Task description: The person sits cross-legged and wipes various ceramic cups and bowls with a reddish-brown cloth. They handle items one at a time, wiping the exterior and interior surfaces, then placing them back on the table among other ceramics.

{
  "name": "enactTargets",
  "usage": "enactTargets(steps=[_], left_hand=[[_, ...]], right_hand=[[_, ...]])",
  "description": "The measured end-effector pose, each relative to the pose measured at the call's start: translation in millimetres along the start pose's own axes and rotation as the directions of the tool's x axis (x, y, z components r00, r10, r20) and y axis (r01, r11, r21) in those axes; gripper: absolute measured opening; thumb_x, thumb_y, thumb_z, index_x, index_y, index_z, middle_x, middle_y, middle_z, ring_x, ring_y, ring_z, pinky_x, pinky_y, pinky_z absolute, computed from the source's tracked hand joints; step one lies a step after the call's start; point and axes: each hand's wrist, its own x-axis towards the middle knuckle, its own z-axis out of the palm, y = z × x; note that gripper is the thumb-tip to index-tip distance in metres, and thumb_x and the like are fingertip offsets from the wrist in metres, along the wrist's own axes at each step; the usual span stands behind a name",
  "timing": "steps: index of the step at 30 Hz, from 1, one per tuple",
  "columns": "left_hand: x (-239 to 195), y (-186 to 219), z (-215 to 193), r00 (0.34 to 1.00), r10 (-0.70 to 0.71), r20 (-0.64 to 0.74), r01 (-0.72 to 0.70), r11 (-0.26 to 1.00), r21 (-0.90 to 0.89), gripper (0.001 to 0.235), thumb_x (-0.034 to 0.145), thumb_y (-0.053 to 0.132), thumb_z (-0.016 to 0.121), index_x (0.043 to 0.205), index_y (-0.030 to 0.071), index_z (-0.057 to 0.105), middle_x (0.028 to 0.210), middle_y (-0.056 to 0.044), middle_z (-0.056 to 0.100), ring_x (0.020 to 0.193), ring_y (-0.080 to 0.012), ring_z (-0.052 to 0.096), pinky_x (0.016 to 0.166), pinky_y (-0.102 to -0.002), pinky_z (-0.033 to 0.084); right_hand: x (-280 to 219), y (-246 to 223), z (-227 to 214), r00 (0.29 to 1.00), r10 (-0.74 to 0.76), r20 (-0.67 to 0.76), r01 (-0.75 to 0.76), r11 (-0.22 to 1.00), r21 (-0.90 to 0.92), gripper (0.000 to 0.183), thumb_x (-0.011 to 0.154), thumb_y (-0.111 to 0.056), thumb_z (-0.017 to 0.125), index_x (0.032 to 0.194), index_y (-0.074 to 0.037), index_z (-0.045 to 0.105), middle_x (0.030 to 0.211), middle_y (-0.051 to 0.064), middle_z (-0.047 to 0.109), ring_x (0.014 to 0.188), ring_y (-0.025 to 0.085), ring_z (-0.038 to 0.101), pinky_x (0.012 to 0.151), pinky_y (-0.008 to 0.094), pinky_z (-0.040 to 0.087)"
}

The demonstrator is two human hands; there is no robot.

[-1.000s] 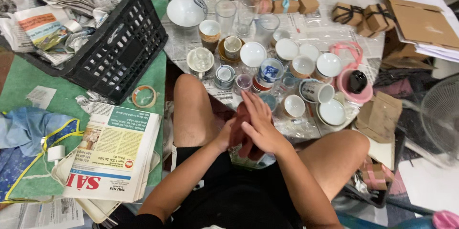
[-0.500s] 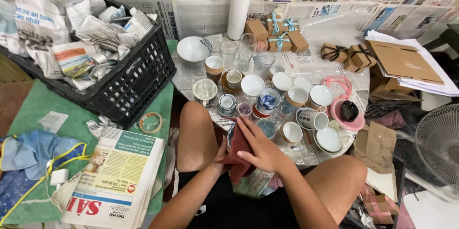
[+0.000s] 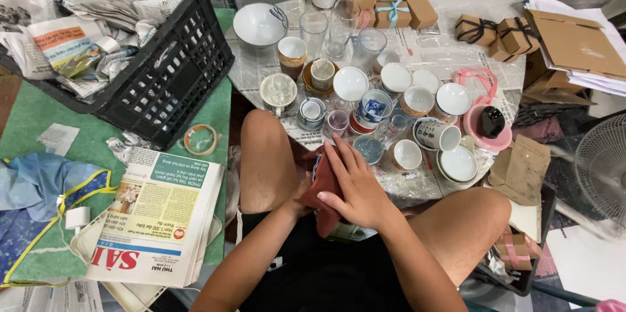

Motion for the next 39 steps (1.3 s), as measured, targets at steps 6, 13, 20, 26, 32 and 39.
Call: enactTargets(steps=[6,13,20,26,32,39], left_hand=[[23.9,33.9,25.1,0.937,0.332,0.104,-0.241,0.404,0.882,0.143,0.055,0.036,0.090,0.162,0.000,0.002,0.163,-0.021,0.023,0.146,-0.0432,0.032,0.118,-0.054,0.031],[5.6,27.9,22.9,0.995,0.034,-0.091,0.030,0.787,0.616,0.091,0.079,0.030,0.082,0.153,0.002,0.037,0.149,-0.021,0.052,0.132,-0.0372,0.058,0.108,-0.044,0.050],[15.6,38.0,27.9,0.998,0.049,-0.038,-0.008,0.702,0.712,0.078,0.086,0.023,0.078,0.152,0.006,0.040,0.148,-0.011,0.055,0.135,-0.0252,0.057,0.113,-0.040,0.048],[10.4,49.1,44.5,0.981,-0.069,-0.184,0.121,0.950,0.288,0.065,0.093,0.017,0.072,0.150,0.005,0.043,0.145,-0.011,0.054,0.132,-0.0237,0.056,0.110,-0.040,0.049],[6.6,35.1,45.4,0.973,0.054,-0.226,0.155,0.574,0.804,0.056,0.089,0.019,0.074,0.139,0.005,0.053,0.134,-0.013,0.064,0.124,-0.0272,0.060,0.099,-0.041,0.051],[4.0,22.0,53.5,0.893,-0.080,-0.443,0.027,0.992,-0.125,0.044,0.106,0.017,0.049,0.147,0.003,0.047,0.137,-0.013,0.062,0.125,-0.0246,0.063,0.103,-0.040,0.053]], right_hand=[[1.3,2.2,0.0,1.000,-0.017,-0.022,0.017,1.000,0.009,0.091,0.094,-0.052,0.057,0.162,-0.001,0.025,0.165,0.027,0.027,0.147,0.048,0.032,0.121,0.054,0.026],[1.0,1.7,-2.1,1.000,-0.010,-0.003,0.010,1.000,0.020,0.089,0.093,-0.054,0.055,0.163,-0.007,0.026,0.163,0.021,0.033,0.147,0.044,0.033,0.119,0.054,0.025],[9.8,-1.7,-1.7,1.000,0.002,-0.017,0.000,0.998,0.068,0.079,0.094,-0.047,0.057,0.160,-0.012,0.033,0.163,0.021,0.034,0.148,0.042,0.032,0.119,0.052,0.020],[13.3,-0.2,5.3,0.994,0.096,-0.046,-0.088,0.986,0.141,0.072,0.098,-0.044,0.054,0.160,-0.013,0.034,0.162,0.020,0.036,0.148,0.039,0.033,0.120,0.053,0.018],[13.8,8.8,18.4,0.984,0.174,-0.037,-0.172,0.984,0.044,0.068,0.099,-0.044,0.051,0.159,-0.016,0.036,0.161,0.017,0.037,0.148,0.037,0.034,0.119,0.054,0.018],[19.1,-2.3,28.4,0.987,0.131,-0.097,-0.143,0.981,-0.131,0.071,0.099,-0.046,0.052,0.159,-0.012,0.035,0.164,0.018,0.034,0.149,0.038,0.031,0.119,0.057,0.018]])
